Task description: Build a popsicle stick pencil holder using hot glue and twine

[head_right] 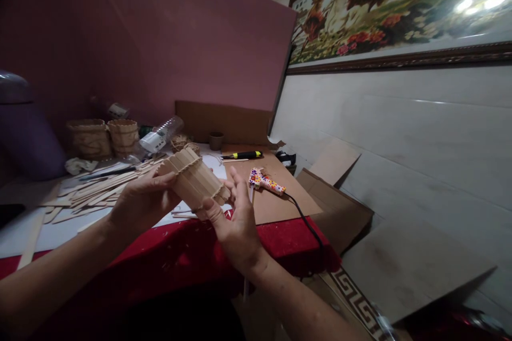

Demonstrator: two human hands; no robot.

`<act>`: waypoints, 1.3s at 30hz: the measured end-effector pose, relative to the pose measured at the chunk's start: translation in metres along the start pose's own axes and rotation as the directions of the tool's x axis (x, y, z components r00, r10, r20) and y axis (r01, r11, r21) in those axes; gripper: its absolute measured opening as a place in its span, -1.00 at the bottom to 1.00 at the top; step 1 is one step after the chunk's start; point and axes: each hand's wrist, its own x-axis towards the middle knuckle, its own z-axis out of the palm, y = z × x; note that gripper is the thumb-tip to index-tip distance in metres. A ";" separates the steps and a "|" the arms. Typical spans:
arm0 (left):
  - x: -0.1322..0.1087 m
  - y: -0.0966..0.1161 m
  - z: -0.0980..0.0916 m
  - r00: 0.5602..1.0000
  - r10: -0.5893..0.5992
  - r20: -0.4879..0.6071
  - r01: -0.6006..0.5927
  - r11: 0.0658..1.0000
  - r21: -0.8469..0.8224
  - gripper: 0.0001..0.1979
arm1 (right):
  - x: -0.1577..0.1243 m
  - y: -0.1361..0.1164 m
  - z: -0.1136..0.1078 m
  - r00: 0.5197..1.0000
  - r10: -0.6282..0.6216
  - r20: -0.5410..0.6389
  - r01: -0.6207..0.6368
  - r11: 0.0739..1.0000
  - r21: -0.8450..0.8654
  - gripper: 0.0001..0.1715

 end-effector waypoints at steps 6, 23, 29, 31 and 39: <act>-0.001 0.003 -0.002 0.998 -0.051 0.025 0.051 0.999 0.016 -0.50 | 0.002 -0.001 0.005 0.995 0.074 -0.060 -0.064 0.986 0.152 0.01; 0.001 -0.002 0.002 0.999 0.008 -0.046 -0.008 1.000 0.010 -0.48 | -0.005 0.013 0.007 0.988 -0.141 -0.060 0.137 0.988 -0.065 -0.13; -0.003 0.001 0.004 0.997 -0.023 -0.076 0.024 1.000 0.011 -0.43 | -0.004 0.013 0.011 0.989 -0.113 -0.097 0.110 0.993 -0.029 -0.07; -0.003 0.001 0.003 0.998 -0.019 -0.064 0.019 1.000 0.001 -0.45 | -0.004 0.011 0.012 0.989 -0.109 -0.100 0.106 0.994 -0.035 -0.07; 0.001 -0.006 0.001 0.999 0.033 -0.021 -0.033 0.999 0.017 -0.47 | -0.005 0.011 0.016 0.973 -0.190 -0.128 0.162 0.966 -0.201 -0.05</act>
